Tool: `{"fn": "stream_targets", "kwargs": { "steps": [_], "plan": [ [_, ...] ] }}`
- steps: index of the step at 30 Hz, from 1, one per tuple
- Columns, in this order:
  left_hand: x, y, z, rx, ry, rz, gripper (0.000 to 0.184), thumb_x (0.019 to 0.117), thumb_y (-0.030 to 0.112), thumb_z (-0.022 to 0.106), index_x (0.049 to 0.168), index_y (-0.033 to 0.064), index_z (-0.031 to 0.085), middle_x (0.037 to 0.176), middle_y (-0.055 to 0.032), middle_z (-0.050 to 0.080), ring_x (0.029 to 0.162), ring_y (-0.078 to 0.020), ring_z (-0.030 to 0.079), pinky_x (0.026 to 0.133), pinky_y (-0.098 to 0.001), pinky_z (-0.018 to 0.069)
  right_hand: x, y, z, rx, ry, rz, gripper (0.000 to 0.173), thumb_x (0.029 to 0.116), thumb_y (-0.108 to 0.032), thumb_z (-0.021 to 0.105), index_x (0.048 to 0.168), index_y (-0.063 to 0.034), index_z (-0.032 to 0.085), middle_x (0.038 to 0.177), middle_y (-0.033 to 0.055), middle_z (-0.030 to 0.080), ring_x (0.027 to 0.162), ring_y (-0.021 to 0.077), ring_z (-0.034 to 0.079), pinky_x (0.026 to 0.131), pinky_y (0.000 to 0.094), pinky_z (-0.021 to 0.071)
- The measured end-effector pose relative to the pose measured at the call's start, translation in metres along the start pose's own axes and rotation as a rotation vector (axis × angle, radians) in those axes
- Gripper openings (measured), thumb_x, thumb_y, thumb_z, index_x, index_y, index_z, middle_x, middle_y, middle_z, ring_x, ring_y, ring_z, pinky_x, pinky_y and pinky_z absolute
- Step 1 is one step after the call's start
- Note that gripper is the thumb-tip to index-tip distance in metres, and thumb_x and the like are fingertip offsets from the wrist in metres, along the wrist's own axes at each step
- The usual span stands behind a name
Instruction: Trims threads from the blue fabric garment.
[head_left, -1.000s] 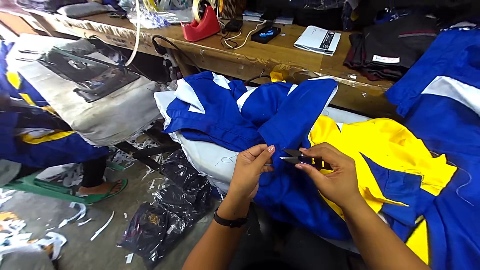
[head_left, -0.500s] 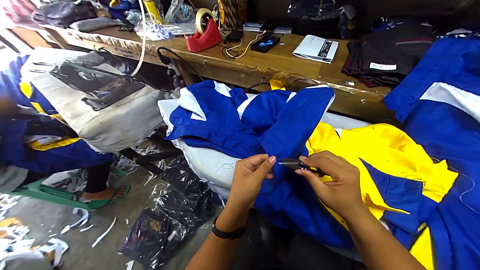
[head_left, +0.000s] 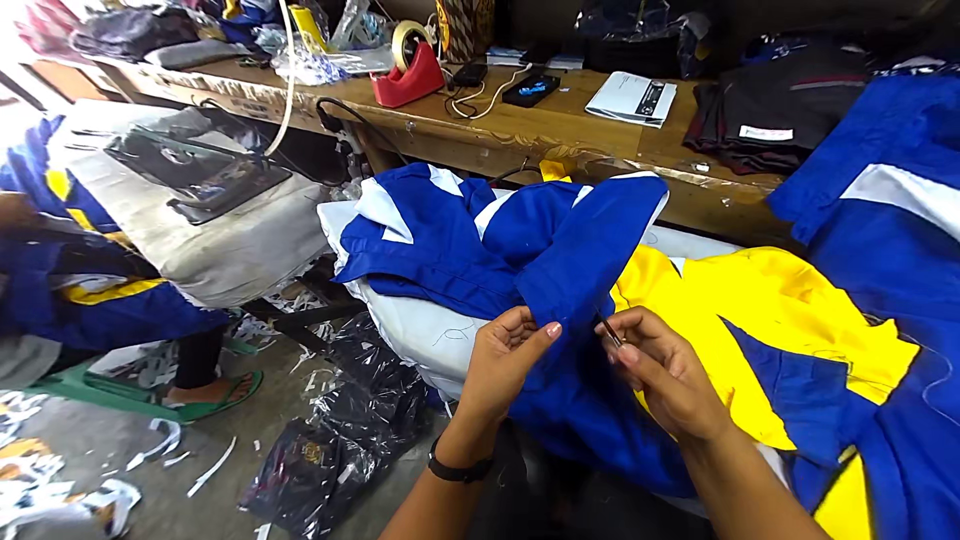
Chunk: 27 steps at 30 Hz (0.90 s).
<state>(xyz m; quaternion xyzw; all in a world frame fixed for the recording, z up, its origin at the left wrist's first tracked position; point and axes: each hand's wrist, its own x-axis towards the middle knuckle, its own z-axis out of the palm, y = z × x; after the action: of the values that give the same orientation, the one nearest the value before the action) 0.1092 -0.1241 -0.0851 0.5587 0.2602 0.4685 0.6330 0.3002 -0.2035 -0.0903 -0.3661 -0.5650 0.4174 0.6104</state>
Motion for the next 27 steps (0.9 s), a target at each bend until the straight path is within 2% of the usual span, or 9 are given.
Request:
{"fn": "stream_targets", "kwargs": {
  "steps": [4, 6, 8, 11, 13, 16, 19, 22, 27],
  "plan": [
    [-0.002, -0.017, 0.004, 0.191, 0.052, 0.116, 0.005, 0.0938, 0.006, 0.067, 0.091, 0.0034, 0.069, 0.08, 0.0027, 0.07, 0.072, -0.0021, 0.066, 0.07, -0.0196, 0.0565, -0.009, 0.006, 0.014, 0.054, -0.014, 0.121, 0.035, 0.1077, -0.041, 0.047, 0.111, -0.0112, 0.066, 0.073, -0.0158, 0.046, 0.056, -0.0074, 0.037, 0.051, 0.0101, 0.0313],
    [-0.004, -0.018, 0.006, 0.177, 0.095, 0.127, 0.006, 0.1001, 0.006, 0.056, 0.097, 0.0035, 0.062, 0.08, 0.0031, 0.069, 0.075, -0.0025, 0.066, 0.073, -0.0216, 0.0561, -0.011, 0.008, 0.021, 0.096, -0.026, 0.162, 0.031, 0.1093, -0.038, 0.044, 0.102, -0.0144, 0.062, 0.071, -0.015, 0.044, 0.055, -0.0067, 0.037, 0.051, 0.0105, 0.0321],
    [-0.006, -0.015, 0.008, 0.079, 0.098, 0.095, 0.01, 0.1036, 0.005, 0.049, 0.108, 0.0007, 0.057, 0.085, 0.0007, 0.07, 0.082, -0.0056, 0.069, 0.08, -0.0256, 0.0582, -0.011, 0.01, 0.025, 0.206, -0.069, 0.202, 0.031, 0.1092, -0.042, 0.045, 0.097, -0.0156, 0.057, 0.075, -0.0112, 0.05, 0.057, -0.0042, 0.043, 0.051, 0.0115, 0.0376],
    [-0.009, -0.014, 0.006, -0.071, 0.027, 0.031, 0.017, 0.0962, 0.0, 0.061, 0.113, -0.005, 0.059, 0.096, -0.0069, 0.074, 0.089, -0.0109, 0.071, 0.085, -0.0293, 0.0592, -0.011, 0.013, 0.033, 0.281, -0.06, 0.263, 0.032, 0.1086, -0.045, 0.045, 0.094, -0.0176, 0.053, 0.067, -0.011, 0.047, 0.05, -0.0034, 0.043, 0.046, 0.0121, 0.0388],
    [-0.01, -0.016, 0.003, -0.058, 0.015, 0.036, 0.015, 0.0909, -0.002, 0.067, 0.105, -0.0048, 0.064, 0.092, -0.0063, 0.074, 0.084, -0.0096, 0.071, 0.081, -0.027, 0.0594, -0.011, 0.014, 0.036, 0.249, -0.05, 0.274, 0.034, 0.1072, -0.05, 0.045, 0.095, -0.0195, 0.052, 0.063, -0.0135, 0.038, 0.047, -0.0051, 0.034, 0.043, 0.0109, 0.0319],
    [-0.012, -0.022, 0.002, 0.056, 0.105, 0.171, 0.005, 0.0919, 0.0, 0.068, 0.095, -0.0018, 0.07, 0.084, -0.0022, 0.072, 0.077, -0.0068, 0.069, 0.076, -0.0243, 0.0589, -0.011, 0.019, 0.034, 0.245, -0.093, 0.245, 0.05, 0.1033, -0.064, 0.04, 0.097, -0.0168, 0.056, 0.064, -0.0137, 0.037, 0.048, -0.0053, 0.033, 0.043, 0.0109, 0.0281],
    [-0.013, -0.023, 0.003, 0.079, 0.19, 0.264, 0.005, 0.0933, 0.002, 0.066, 0.095, -0.001, 0.069, 0.085, -0.0013, 0.072, 0.079, -0.0066, 0.069, 0.078, -0.0248, 0.0591, -0.011, 0.015, 0.035, 0.25, -0.131, 0.261, 0.043, 0.1081, -0.053, 0.038, 0.094, -0.017, 0.057, 0.069, -0.0121, 0.042, 0.052, -0.0041, 0.039, 0.047, 0.0113, 0.0332],
    [-0.014, -0.019, 0.004, -0.034, 0.211, 0.245, 0.004, 0.0932, 0.001, 0.068, 0.095, -0.0004, 0.07, 0.085, -0.0015, 0.073, 0.079, -0.0062, 0.07, 0.078, -0.0244, 0.0595, -0.009, 0.01, 0.035, 0.332, -0.198, 0.3, 0.04, 0.1067, -0.053, 0.043, 0.093, -0.0169, 0.055, 0.07, -0.0092, 0.049, 0.052, -0.0023, 0.047, 0.046, 0.0126, 0.0415],
    [-0.015, -0.018, 0.001, -0.146, 0.13, 0.179, 0.009, 0.095, 0.006, 0.069, 0.096, -0.0001, 0.075, 0.095, -0.0033, 0.074, 0.089, -0.0078, 0.07, 0.084, -0.0263, 0.059, -0.008, 0.003, 0.035, 0.479, -0.206, 0.393, 0.044, 0.1055, -0.055, 0.045, 0.086, -0.0166, 0.056, 0.062, -0.012, 0.041, 0.044, -0.0062, 0.038, 0.04, 0.0091, 0.0321]
  ]
}}
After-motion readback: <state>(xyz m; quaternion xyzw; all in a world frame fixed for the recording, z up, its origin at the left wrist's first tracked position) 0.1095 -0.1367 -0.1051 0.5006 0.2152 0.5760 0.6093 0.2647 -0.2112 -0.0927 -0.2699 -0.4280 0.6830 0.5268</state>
